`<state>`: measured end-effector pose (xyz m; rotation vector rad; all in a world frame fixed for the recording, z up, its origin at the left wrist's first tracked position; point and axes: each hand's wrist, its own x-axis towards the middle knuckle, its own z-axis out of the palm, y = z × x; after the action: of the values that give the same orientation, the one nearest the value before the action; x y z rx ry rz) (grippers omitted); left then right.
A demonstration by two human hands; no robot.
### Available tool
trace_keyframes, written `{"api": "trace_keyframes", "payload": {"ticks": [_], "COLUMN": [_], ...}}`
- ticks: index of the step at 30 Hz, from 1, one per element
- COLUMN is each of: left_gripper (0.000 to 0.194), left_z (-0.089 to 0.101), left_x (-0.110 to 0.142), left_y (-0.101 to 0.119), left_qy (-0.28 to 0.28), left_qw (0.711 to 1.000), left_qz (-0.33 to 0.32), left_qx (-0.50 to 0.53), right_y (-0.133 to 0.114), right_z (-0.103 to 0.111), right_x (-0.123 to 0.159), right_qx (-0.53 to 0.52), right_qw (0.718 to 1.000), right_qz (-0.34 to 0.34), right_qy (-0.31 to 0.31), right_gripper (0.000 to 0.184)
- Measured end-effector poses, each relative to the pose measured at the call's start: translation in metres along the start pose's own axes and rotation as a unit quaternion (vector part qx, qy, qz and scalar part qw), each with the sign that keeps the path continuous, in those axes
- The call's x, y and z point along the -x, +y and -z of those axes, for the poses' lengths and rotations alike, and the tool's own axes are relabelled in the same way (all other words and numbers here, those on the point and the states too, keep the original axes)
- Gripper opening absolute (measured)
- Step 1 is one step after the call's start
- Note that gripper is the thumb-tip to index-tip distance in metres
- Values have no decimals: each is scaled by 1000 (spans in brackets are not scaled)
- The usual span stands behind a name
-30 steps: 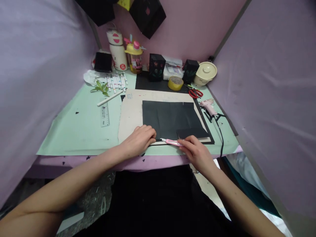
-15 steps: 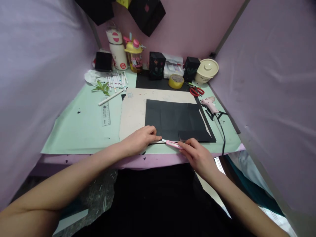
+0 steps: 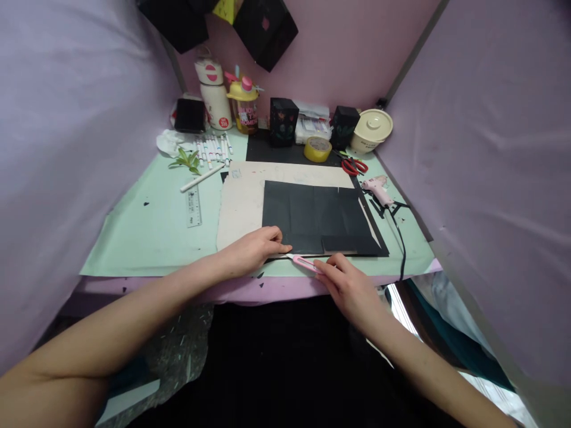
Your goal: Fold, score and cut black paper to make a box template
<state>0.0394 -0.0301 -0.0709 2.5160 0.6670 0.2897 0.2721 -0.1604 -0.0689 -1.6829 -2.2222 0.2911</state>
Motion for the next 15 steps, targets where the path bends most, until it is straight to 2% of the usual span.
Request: {"api": "trace_keyframes", "payload": {"ticks": [4,10,12,15], "left_gripper": [37,38,39,39], "left_z": [-4,-15,-9,7], "left_x": [2,-4,-7,-9], "left_y": [0,9,6,-7], "left_qy": [8,39,25,-19], "left_qw": [1000,998,999,996], "left_qz": [-9,36,9,-66], "left_qx": [-13,-17,-20,-51], "right_y": [-4,17,23,25], "right_z": [-1,2,3,4], "right_x": [-1,-4,-4,-4], "right_qx": [7,10,10,5], "right_qw": [1000,1000,1000,1000], "right_qz": [-2,-13,-13,-11], "right_qy": [2,24,24,19], "right_gripper": [29,28,28,28]}}
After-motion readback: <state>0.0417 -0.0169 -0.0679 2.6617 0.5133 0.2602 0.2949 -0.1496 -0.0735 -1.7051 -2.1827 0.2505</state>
